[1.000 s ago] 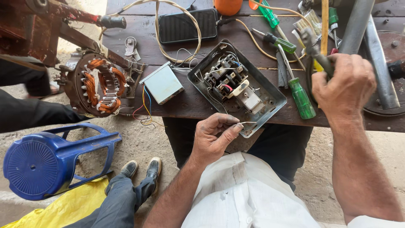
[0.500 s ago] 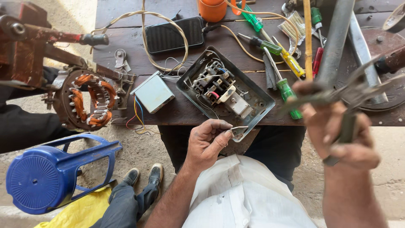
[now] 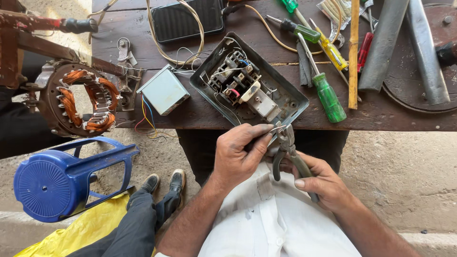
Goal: The person repairs an electrical component by stripping wire ends with pliers and connecting them to terminals inside a metal box using a screwdriver. They repeatedly adjust and tighten connections while handling multiple wires.
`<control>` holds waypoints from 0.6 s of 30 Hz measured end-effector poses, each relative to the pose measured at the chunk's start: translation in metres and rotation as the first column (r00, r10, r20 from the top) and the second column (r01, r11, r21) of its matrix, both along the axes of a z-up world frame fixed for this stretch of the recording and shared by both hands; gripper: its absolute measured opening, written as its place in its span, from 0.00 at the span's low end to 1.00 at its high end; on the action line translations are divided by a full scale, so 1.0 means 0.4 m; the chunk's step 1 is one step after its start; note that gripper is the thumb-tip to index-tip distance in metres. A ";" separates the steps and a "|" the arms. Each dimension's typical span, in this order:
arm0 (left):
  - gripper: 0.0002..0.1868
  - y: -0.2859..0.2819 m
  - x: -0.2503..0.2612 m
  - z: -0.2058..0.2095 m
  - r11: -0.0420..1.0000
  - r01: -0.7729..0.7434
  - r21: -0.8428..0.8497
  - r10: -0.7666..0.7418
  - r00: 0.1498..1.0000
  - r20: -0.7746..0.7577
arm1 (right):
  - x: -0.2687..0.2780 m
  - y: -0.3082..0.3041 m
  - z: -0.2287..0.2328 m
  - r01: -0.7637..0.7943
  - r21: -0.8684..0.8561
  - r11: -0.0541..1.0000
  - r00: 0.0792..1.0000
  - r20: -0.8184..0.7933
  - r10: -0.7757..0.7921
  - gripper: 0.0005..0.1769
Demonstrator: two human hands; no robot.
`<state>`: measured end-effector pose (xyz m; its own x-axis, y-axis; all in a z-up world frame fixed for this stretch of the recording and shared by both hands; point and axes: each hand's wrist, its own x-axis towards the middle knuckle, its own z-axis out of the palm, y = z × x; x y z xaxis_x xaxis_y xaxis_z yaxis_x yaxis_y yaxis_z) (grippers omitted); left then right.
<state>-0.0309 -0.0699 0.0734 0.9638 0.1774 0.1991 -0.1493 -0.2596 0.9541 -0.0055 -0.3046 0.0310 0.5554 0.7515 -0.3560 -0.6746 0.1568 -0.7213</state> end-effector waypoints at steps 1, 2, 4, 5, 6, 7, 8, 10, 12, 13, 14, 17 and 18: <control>0.08 -0.002 0.004 0.005 0.999 -0.005 0.053 0.004 1.000 0.022 | 0.002 0.000 -0.003 0.012 -0.005 1.000 1.000 -0.003 -0.012 0.47; 0.09 -0.005 0.008 0.009 0.994 -0.010 0.105 0.005 0.999 0.043 | 0.003 0.001 -0.004 0.026 -0.010 1.000 1.000 -0.006 -0.026 0.46; 0.09 -0.009 0.012 0.013 0.986 -0.017 0.168 0.004 0.997 0.077 | 0.007 0.003 -0.001 0.034 -0.078 0.996 0.999 0.041 -0.031 0.43; 0.09 -0.010 0.013 0.013 0.984 -0.019 0.178 0.003 0.996 0.089 | 0.009 0.006 0.002 0.039 -0.112 0.993 0.997 0.065 -0.032 0.42; 0.09 -0.012 0.012 0.012 0.982 -0.020 0.187 0.001 0.995 0.099 | 0.008 0.008 0.008 0.054 -0.162 0.985 0.970 0.243 -0.013 0.37; 0.09 -0.013 0.009 0.010 0.985 -0.018 0.173 0.002 0.996 0.092 | 0.004 0.009 0.017 0.076 -0.208 0.975 0.911 0.411 0.017 0.33; 0.09 -0.013 0.007 0.008 0.987 -0.015 0.159 0.001 0.996 0.086 | 0.002 0.013 0.026 0.107 -0.247 0.963 0.822 0.566 0.054 0.28; 0.08 -0.012 0.005 0.003 0.990 -0.010 0.140 -0.002 0.996 0.086 | -0.002 0.024 0.044 0.172 -0.394 0.903 0.715 0.680 0.160 0.17; 0.08 -0.010 0.003 -0.002 0.992 -0.007 0.129 -0.005 0.995 0.097 | 0.000 0.036 0.057 0.227 -0.451 0.863 0.642 0.735 0.216 0.11; 0.08 -0.009 0.001 -0.005 0.992 -0.004 0.129 -0.009 0.995 0.102 | 0.001 0.042 0.061 0.240 -0.444 0.863 0.629 0.749 0.211 0.11; 0.08 -0.008 -0.001 -0.009 0.992 -0.003 0.130 -0.010 0.994 0.106 | 0.003 0.048 0.064 0.250 -0.437 0.864 0.614 0.761 0.207 0.11; 0.08 -0.006 -0.008 -0.020 0.992 -0.007 0.123 -0.005 0.995 0.098 | 0.000 0.058 0.069 0.250 -0.402 0.881 0.613 0.770 0.177 0.11; 0.08 -0.007 -0.007 -0.024 0.993 -0.011 0.121 -0.001 0.995 0.095 | 0.001 0.060 0.068 0.251 -0.411 0.877 0.628 0.758 0.176 0.11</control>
<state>-0.0337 -0.0725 0.0639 0.9388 0.1510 0.3095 -0.2358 -0.3731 0.8973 -0.0052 -0.2805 0.0582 0.7994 0.5969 -0.0679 0.1473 -0.3043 -0.9411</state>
